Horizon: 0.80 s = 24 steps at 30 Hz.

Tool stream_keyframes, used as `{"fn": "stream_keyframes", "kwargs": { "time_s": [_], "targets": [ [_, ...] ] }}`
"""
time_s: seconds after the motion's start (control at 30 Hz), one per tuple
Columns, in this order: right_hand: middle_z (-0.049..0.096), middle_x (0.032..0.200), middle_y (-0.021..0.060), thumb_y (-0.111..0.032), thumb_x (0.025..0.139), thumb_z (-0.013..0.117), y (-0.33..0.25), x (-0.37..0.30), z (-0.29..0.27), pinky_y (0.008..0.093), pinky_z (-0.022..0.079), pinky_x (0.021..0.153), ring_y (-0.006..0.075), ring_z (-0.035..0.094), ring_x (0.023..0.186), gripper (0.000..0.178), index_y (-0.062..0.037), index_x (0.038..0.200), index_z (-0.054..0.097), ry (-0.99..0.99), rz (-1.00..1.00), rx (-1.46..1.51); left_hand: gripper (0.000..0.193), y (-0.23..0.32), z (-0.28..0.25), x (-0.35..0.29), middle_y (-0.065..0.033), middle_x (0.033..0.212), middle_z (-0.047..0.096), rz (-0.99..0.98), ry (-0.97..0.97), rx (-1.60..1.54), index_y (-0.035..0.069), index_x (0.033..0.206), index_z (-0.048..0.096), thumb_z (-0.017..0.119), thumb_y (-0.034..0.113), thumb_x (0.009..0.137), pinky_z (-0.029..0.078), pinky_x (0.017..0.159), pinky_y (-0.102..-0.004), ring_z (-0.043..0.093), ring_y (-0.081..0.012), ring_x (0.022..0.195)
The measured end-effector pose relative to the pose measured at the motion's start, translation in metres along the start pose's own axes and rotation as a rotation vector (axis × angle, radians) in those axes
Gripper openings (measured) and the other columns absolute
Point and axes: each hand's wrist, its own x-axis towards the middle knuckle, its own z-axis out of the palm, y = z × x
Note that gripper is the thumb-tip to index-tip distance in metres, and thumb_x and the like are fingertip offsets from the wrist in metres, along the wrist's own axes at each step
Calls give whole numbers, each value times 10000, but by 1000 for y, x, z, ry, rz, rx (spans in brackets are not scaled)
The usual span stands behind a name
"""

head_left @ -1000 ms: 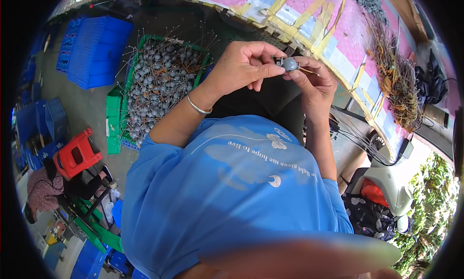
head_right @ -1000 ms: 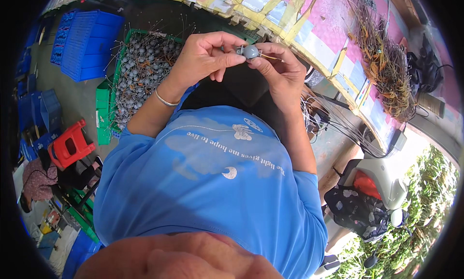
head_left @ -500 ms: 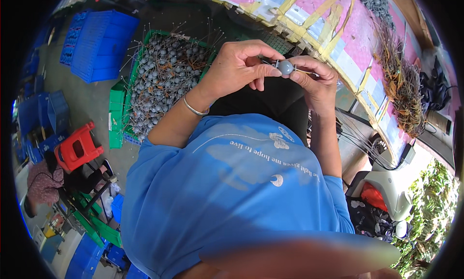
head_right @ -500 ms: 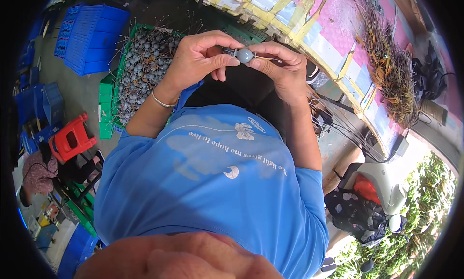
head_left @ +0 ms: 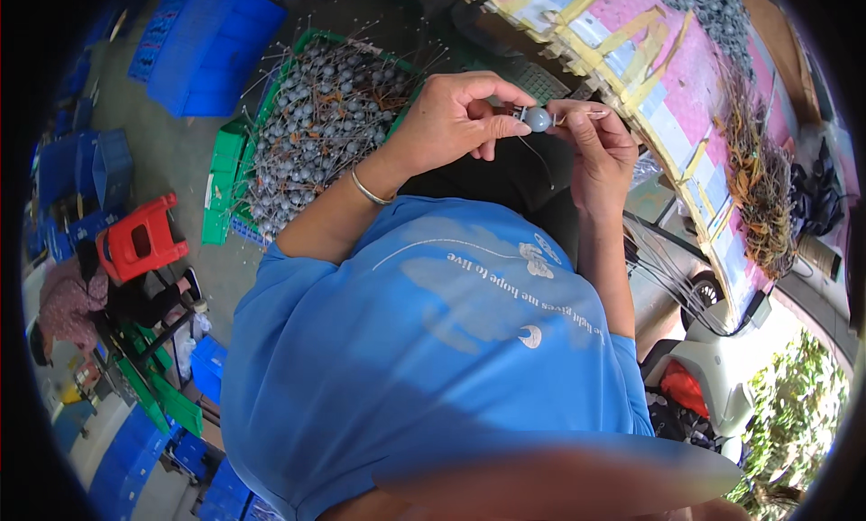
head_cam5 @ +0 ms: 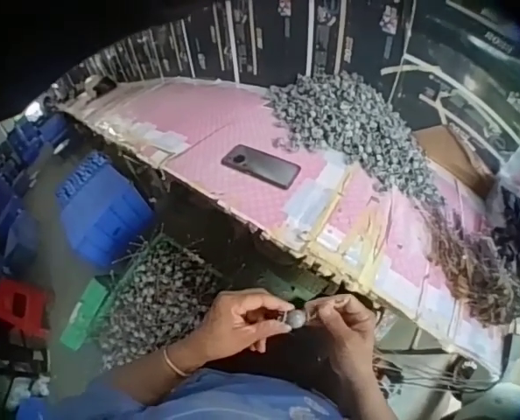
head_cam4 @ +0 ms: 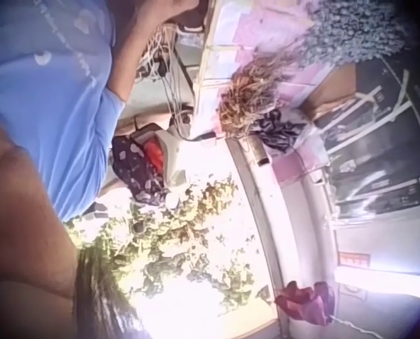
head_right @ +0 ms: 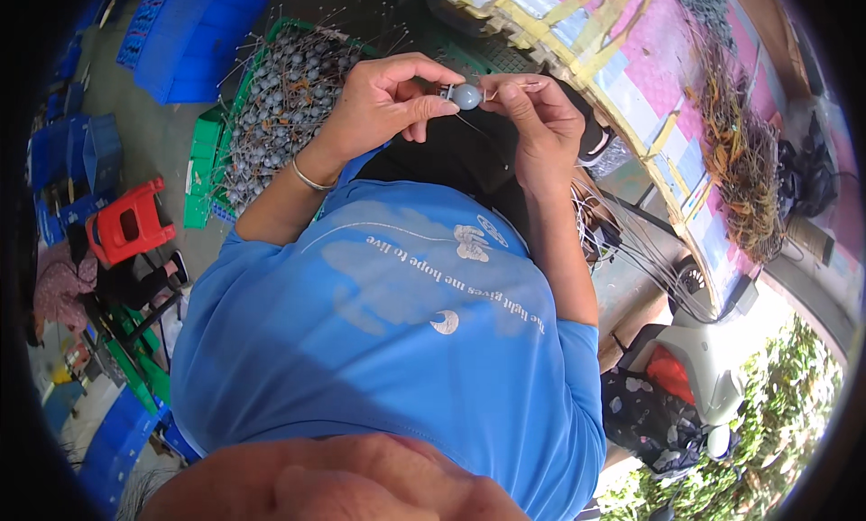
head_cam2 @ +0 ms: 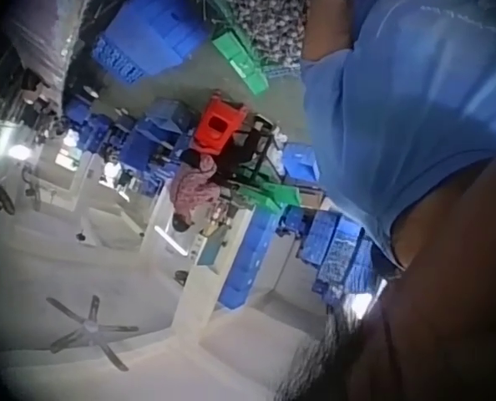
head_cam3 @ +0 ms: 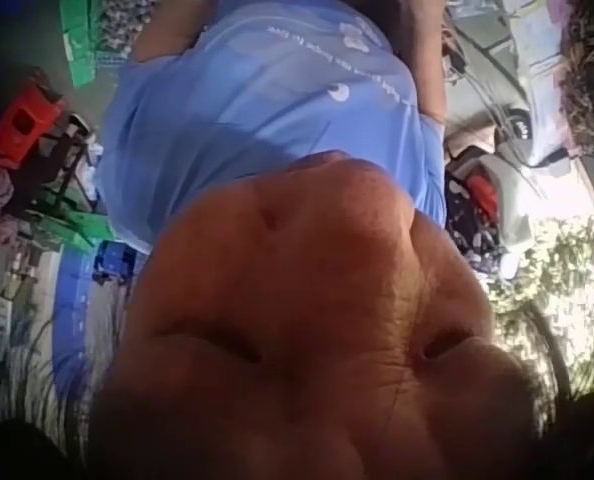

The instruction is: Tying yellow strips around small silver objects to assemble components in a toy factory environment.

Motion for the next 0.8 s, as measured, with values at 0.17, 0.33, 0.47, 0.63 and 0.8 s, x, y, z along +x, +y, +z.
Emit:
{"fn": "stream_keyframes", "kwargs": {
  "time_s": [0.17, 0.33, 0.47, 0.63, 0.8],
  "targets": [
    [682, 1009, 146, -104, 949, 613, 11, -2, 10, 317, 570, 804, 185, 675, 861, 122, 8, 980, 649, -43, 81, 0, 237, -6, -12, -19, -20, 728, 630, -49, 53, 92, 26, 1047, 707, 762, 116, 835, 412, 413, -190, 546, -45, 473],
    [680, 1028, 159, -39, 934, 608, 12, -3, 14, 311, 568, 794, 215, 691, 903, 216, 49, 1131, 609, -103, 239, -58, 264, -14, -24, -32, -6, 745, 635, -139, 118, 155, 43, 1085, 703, 757, 131, 842, 371, 395, -181, 536, -42, 462],
    [680, 1067, 178, -20, 922, 614, 14, -7, 0, 311, 565, 796, 222, 699, 892, 231, 61, 1138, 611, -94, 279, -109, 383, -44, -91, -34, -46, 822, 685, -307, 329, 298, 27, 1152, 673, 780, 165, 811, 447, 434, -196, 608, -74, 521],
    [692, 1035, 164, -27, 928, 608, 19, -5, -4, 295, 566, 772, 209, 701, 861, 210, 51, 1122, 629, -148, 333, -116, 538, -75, -181, -46, -102, 864, 711, -159, 707, 467, -49, 1264, 560, 762, 152, 809, 557, 581, -251, 706, -156, 702],
    [704, 975, 138, -23, 916, 618, 27, -1, -3, 278, 562, 735, 180, 698, 812, 163, 38, 1063, 655, -185, 410, -153, 375, -46, -147, 8, -111, 1011, 697, 66, 639, 270, -26, 1201, 606, 696, 40, 844, 564, 646, -256, 713, -163, 772]
  ]
}}
